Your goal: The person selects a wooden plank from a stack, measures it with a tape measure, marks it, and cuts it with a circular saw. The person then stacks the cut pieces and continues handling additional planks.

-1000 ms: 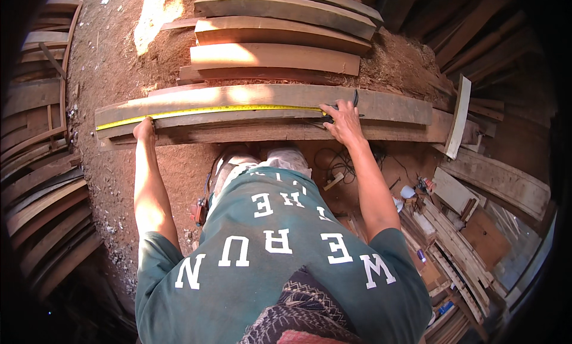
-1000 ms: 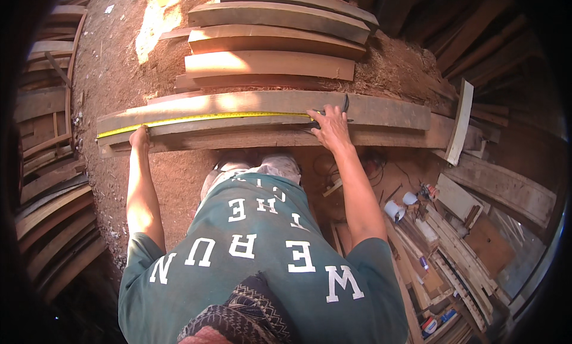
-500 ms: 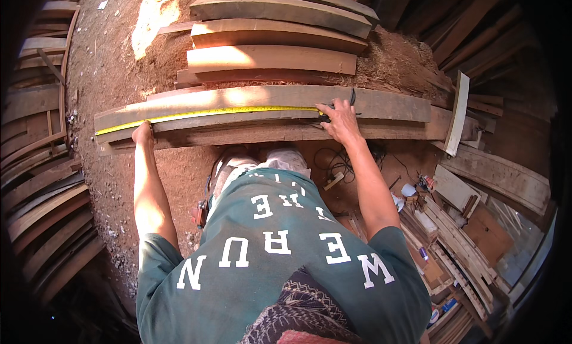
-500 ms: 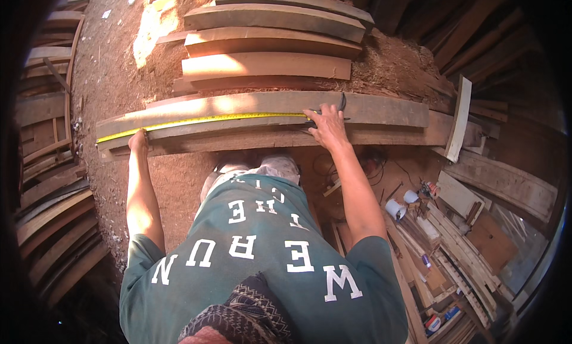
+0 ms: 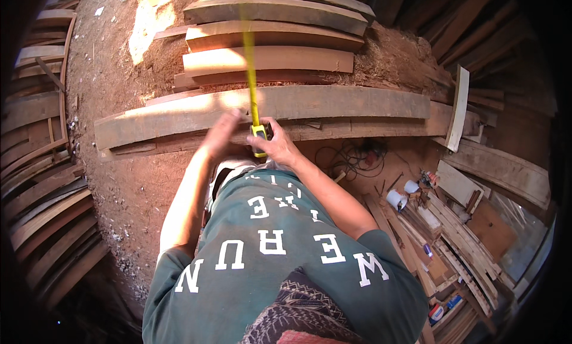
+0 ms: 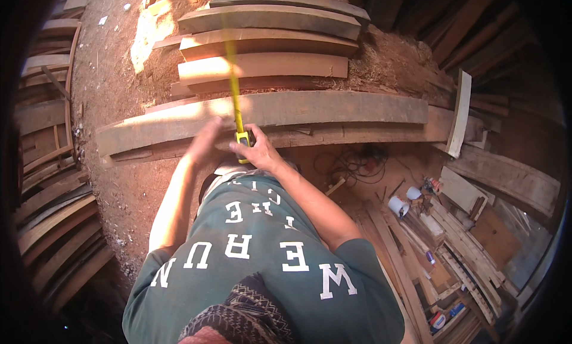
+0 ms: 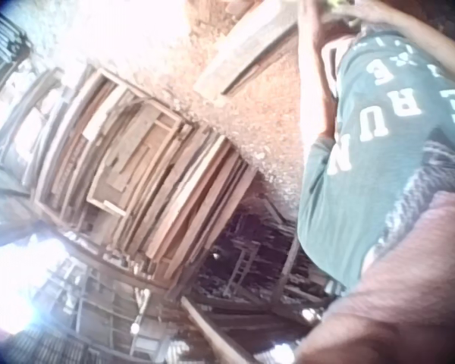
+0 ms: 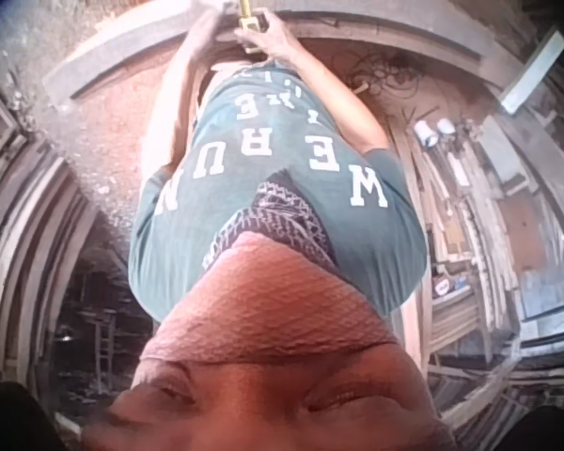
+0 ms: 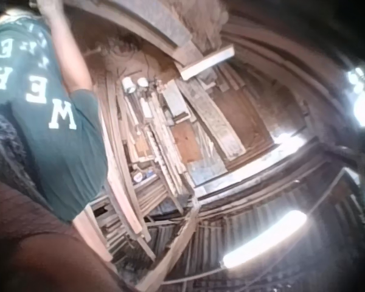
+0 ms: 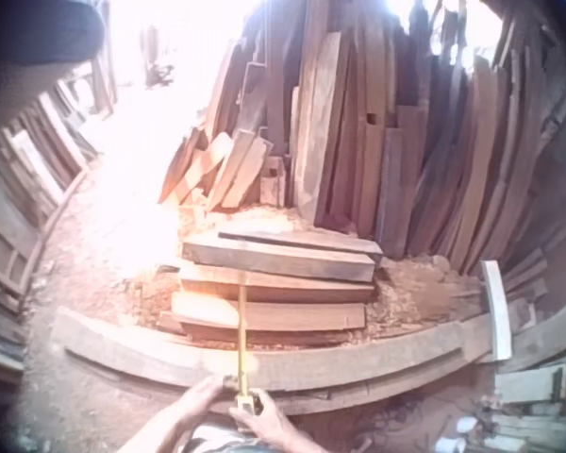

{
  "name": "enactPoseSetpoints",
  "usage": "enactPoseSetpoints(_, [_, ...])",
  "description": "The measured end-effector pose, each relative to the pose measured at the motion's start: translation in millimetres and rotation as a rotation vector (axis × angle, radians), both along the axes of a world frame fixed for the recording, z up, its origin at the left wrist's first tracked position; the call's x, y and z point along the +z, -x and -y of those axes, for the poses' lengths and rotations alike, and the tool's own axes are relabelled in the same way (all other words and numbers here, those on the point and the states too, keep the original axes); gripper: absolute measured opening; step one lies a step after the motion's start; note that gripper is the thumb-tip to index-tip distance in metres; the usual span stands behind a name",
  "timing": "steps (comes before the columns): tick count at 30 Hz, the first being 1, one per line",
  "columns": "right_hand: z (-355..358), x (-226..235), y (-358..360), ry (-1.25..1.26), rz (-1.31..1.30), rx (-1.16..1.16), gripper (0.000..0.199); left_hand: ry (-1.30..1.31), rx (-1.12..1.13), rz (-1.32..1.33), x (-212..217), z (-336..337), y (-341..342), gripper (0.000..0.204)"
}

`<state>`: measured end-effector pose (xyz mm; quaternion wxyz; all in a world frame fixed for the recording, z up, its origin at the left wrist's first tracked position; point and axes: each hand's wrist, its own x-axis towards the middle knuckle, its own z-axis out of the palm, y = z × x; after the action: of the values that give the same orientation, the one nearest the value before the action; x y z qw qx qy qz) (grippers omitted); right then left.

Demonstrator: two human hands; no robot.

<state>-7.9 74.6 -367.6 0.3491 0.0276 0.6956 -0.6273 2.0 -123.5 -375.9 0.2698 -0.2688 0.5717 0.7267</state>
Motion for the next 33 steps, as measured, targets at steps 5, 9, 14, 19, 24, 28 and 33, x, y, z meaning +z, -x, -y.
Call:
enactPoseSetpoints(5, [-20.3, -23.5, -3.6, 0.129, 0.331, -0.27, 0.029, -0.294, -0.207, 0.012, 2.4, -38.1, -7.0, 0.05])
enactPoseSetpoints(9, [-40.1, -46.4, -10.9, 0.038, 0.231, -0.414, 0.02, 0.084, -0.544, -0.163, -9.0, -52.3, -10.8, 0.051])
enactPoseSetpoints(14, [-142.8, -57.4, 34.5, 0.132, 0.162, -0.954, 0.026, 0.544, -0.817, -0.125, -43.7, 0.6, -22.4, 0.052])
enactPoseSetpoints(19, [-340.5, -63.6, 78.5, -0.142, -0.018, -1.561, 0.023, 0.983, -0.912, -0.056, -18.7, 51.6, -29.2, 0.049])
enactPoseSetpoints(24, [-399.9, -84.9, 101.6, -0.258, 0.078, -1.693, 0.022, 1.105, -0.82, -0.334, -19.1, 19.9, -21.3, 0.045])
enactPoseSetpoints(28, [-404.0, -104.2, 119.6, -0.277, 0.136, -1.643, 0.02, 1.093, -0.779, -0.324, -1.6, -30.2, 1.6, 0.045])
enactPoseSetpoints(33, [-391.9, -123.2, 117.9, -0.226, 0.208, -1.501, 0.019, 1.205, -0.835, -0.261, -5.3, -20.5, 14.2, 0.042])
